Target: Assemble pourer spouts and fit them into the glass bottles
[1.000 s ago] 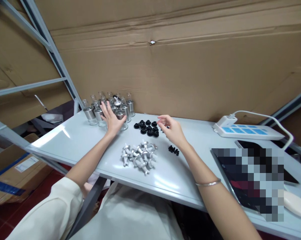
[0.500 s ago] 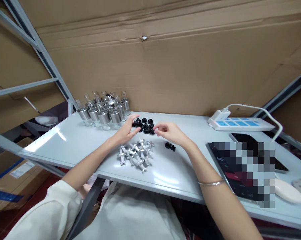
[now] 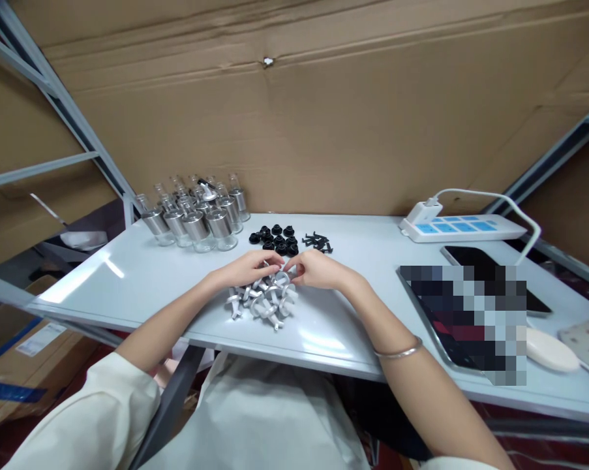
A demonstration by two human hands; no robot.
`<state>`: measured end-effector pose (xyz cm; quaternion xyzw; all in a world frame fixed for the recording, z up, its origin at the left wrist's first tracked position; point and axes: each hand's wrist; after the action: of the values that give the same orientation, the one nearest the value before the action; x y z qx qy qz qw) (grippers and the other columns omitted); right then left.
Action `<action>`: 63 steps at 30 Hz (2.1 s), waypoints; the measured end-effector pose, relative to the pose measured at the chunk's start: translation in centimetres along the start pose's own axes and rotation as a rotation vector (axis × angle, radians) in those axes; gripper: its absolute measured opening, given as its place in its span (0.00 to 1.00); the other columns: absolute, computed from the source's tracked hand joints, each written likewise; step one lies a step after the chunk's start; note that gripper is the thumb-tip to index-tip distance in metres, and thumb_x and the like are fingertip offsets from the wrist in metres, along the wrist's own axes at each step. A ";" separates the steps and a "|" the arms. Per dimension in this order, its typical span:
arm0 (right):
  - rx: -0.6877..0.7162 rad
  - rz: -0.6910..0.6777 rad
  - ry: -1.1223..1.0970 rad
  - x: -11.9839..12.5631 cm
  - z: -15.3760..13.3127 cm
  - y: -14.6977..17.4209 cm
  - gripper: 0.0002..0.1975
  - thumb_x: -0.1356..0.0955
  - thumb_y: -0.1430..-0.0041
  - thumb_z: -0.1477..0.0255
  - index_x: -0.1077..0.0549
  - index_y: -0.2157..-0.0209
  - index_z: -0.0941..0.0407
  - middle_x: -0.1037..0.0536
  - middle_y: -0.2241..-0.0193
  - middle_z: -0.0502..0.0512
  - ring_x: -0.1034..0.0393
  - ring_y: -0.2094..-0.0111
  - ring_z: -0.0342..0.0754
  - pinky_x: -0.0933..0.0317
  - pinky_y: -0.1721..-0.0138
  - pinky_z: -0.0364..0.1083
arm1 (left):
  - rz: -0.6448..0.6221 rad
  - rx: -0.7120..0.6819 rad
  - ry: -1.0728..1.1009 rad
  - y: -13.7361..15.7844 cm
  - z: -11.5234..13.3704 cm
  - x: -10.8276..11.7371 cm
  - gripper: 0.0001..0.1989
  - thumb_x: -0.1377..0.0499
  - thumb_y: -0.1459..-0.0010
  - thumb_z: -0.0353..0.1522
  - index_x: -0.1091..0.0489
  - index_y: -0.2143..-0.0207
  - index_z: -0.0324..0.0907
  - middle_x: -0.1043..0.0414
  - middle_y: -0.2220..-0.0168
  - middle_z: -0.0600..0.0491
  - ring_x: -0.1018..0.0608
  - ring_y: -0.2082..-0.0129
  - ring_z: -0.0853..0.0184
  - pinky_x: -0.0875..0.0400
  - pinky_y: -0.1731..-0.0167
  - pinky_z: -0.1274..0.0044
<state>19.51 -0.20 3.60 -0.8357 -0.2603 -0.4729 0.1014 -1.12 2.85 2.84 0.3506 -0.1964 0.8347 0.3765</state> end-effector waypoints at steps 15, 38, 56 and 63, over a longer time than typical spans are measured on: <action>0.012 0.237 -0.254 1.3 0.8 0.6 0.12 0.33 0.51 0.64 0.24 0.68 0.57 0.22 0.71 0.54 0.31 0.70 0.47 0.39 0.69 0.45 | 0.143 -0.119 -0.014 0.0 -0.3 -0.1 0.21 0.44 0.42 0.35 0.40 0.47 0.40 0.28 0.55 0.47 0.25 0.57 0.66 0.30 0.60 0.75; 0.059 0.479 -0.542 1.1 0.0 0.3 0.20 0.26 0.62 0.55 0.24 0.75 0.57 0.22 0.73 0.56 0.28 0.69 0.50 0.35 0.63 0.51 | 0.202 -0.364 -0.114 0.2 0.5 -0.7 0.19 0.39 0.45 0.37 0.33 0.51 0.41 0.26 0.54 0.48 0.24 0.55 0.66 0.31 0.54 0.75; 0.027 0.523 -0.528 1.3 -0.4 0.5 0.21 0.26 0.64 0.52 0.23 0.76 0.56 0.21 0.72 0.57 0.27 0.68 0.52 0.34 0.62 0.52 | 0.171 -0.361 -0.182 0.2 0.5 -0.7 0.18 0.41 0.43 0.35 0.31 0.49 0.46 0.23 0.57 0.51 0.21 0.62 0.68 0.31 0.56 0.76; 0.029 0.513 -0.474 1.3 -0.2 0.6 0.19 0.27 0.60 0.54 0.26 0.78 0.56 0.22 0.74 0.56 0.29 0.70 0.50 0.36 0.64 0.50 | 0.172 -0.375 -0.176 0.2 0.5 -0.7 0.18 0.41 0.43 0.34 0.32 0.49 0.46 0.24 0.54 0.51 0.21 0.63 0.69 0.32 0.55 0.76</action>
<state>20.25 -0.36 4.86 -0.9589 -0.0647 -0.2212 0.1654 -0.69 2.08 2.61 0.3278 -0.4093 0.7790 0.3437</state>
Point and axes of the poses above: each hand's wrist, its own y-axis away from the middle knuckle, its own x-axis out of the back of the hand, z = x × y
